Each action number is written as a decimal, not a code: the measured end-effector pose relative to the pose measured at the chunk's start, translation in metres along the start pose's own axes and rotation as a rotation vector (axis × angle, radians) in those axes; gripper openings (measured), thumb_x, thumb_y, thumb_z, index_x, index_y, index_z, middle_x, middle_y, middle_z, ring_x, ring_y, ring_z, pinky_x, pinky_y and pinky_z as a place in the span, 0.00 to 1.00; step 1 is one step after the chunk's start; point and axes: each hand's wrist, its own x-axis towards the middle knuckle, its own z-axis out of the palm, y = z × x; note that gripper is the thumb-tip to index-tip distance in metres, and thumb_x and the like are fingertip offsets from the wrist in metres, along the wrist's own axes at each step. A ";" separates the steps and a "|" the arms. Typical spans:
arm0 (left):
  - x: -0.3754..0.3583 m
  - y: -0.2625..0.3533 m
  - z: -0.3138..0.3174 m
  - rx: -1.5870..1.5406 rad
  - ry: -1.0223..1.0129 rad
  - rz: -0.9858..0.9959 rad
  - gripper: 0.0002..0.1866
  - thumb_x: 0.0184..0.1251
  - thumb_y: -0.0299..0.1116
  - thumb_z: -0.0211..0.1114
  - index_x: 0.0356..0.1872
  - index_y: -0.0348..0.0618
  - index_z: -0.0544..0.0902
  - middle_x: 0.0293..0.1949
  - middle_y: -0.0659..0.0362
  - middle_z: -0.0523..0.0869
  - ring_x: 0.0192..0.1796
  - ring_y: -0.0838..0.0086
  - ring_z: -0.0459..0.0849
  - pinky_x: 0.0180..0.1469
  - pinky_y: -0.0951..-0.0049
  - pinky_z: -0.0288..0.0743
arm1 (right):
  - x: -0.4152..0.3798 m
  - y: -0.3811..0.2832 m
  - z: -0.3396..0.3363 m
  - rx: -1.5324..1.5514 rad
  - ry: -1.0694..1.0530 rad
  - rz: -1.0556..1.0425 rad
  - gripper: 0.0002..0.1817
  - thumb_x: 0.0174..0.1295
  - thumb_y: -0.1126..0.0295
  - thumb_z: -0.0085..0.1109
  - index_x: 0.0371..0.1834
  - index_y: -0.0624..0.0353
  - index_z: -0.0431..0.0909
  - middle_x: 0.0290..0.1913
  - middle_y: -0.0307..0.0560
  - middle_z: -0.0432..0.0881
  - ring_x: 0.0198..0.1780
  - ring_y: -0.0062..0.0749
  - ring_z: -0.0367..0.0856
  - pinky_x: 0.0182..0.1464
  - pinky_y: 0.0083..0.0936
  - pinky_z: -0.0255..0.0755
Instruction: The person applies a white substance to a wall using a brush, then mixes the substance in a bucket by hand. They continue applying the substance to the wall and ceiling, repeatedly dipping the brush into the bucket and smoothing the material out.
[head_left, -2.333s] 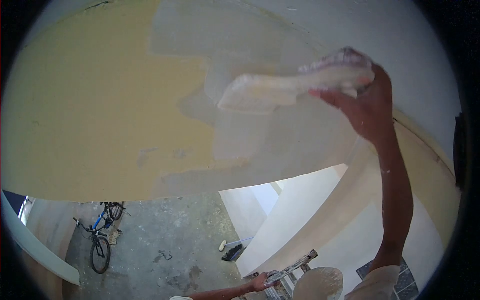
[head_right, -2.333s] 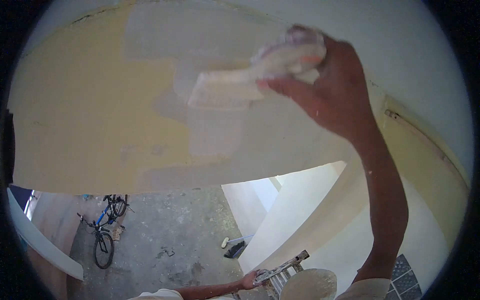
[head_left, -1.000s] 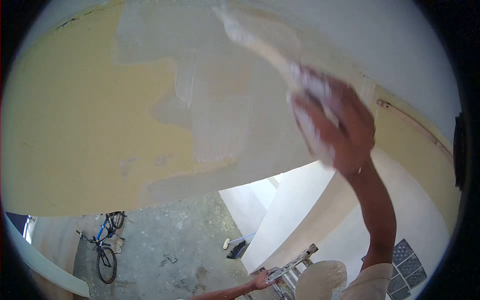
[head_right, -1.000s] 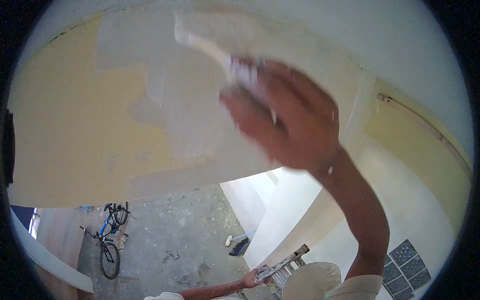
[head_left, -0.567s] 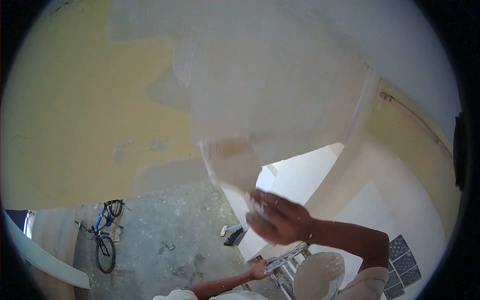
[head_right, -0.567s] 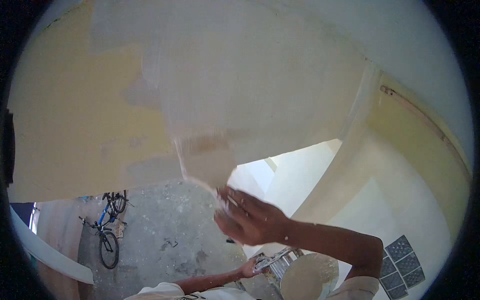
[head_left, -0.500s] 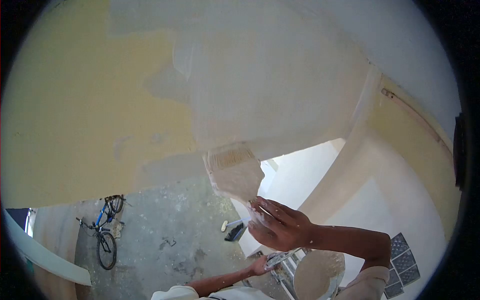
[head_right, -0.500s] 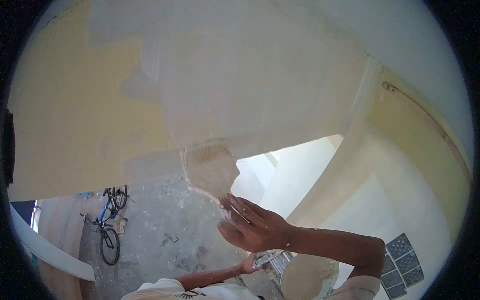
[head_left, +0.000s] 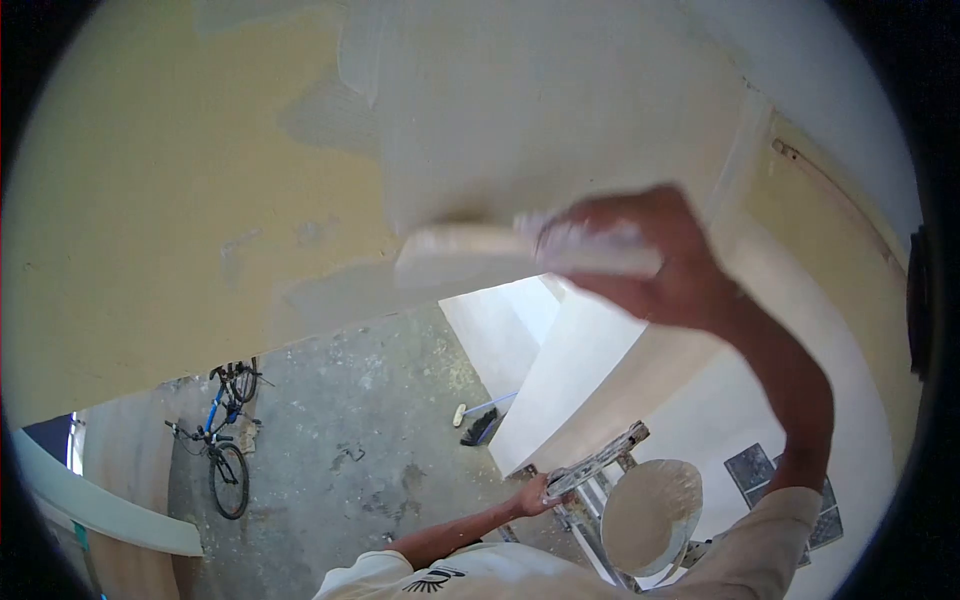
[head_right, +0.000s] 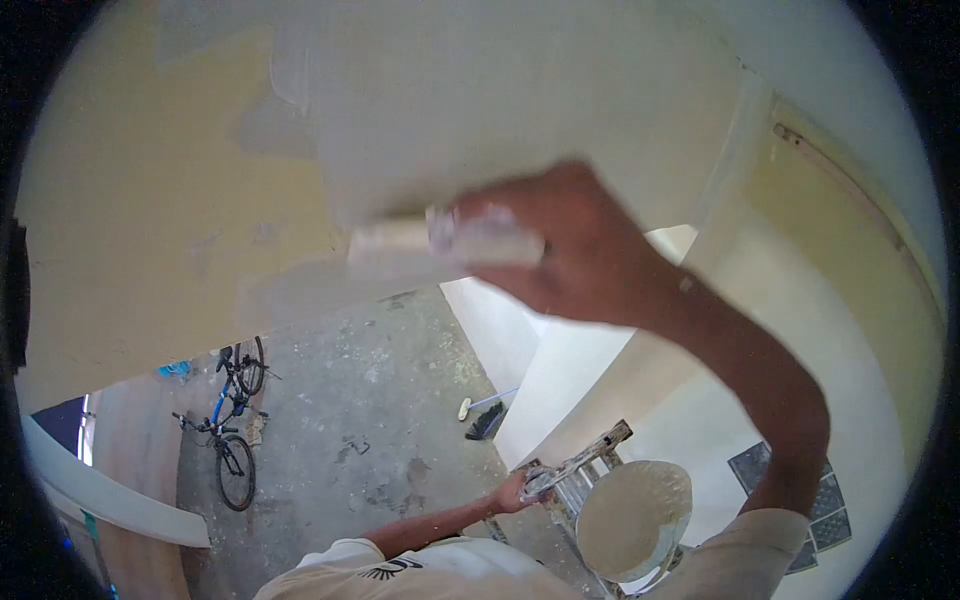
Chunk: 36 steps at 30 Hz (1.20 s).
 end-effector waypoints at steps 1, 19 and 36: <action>0.001 -0.003 0.002 0.005 0.067 0.114 0.24 0.55 0.46 0.63 0.46 0.38 0.72 0.36 0.55 0.79 0.39 0.72 0.76 0.45 0.70 0.69 | 0.012 -0.007 -0.016 -0.050 0.063 -0.107 0.18 0.44 0.74 0.67 0.40 0.55 0.75 0.42 0.46 0.80 0.40 0.33 0.81 0.41 0.28 0.75; 0.001 0.004 -0.004 0.091 0.103 0.146 0.23 0.54 0.42 0.63 0.46 0.38 0.73 0.33 0.56 0.80 0.34 0.74 0.75 0.41 0.71 0.70 | 0.002 -0.004 0.016 0.188 -0.069 -0.039 0.11 0.46 0.74 0.65 0.33 0.57 0.75 0.37 0.45 0.82 0.38 0.31 0.83 0.42 0.25 0.79; 0.008 -0.027 0.002 -0.064 0.040 0.162 0.24 0.54 0.39 0.65 0.49 0.37 0.72 0.34 0.61 0.80 0.38 0.78 0.76 0.44 0.74 0.70 | 0.008 0.012 -0.023 -0.064 -0.082 -0.095 0.24 0.41 0.77 0.69 0.43 0.56 0.68 0.42 0.47 0.79 0.45 0.32 0.79 0.47 0.28 0.71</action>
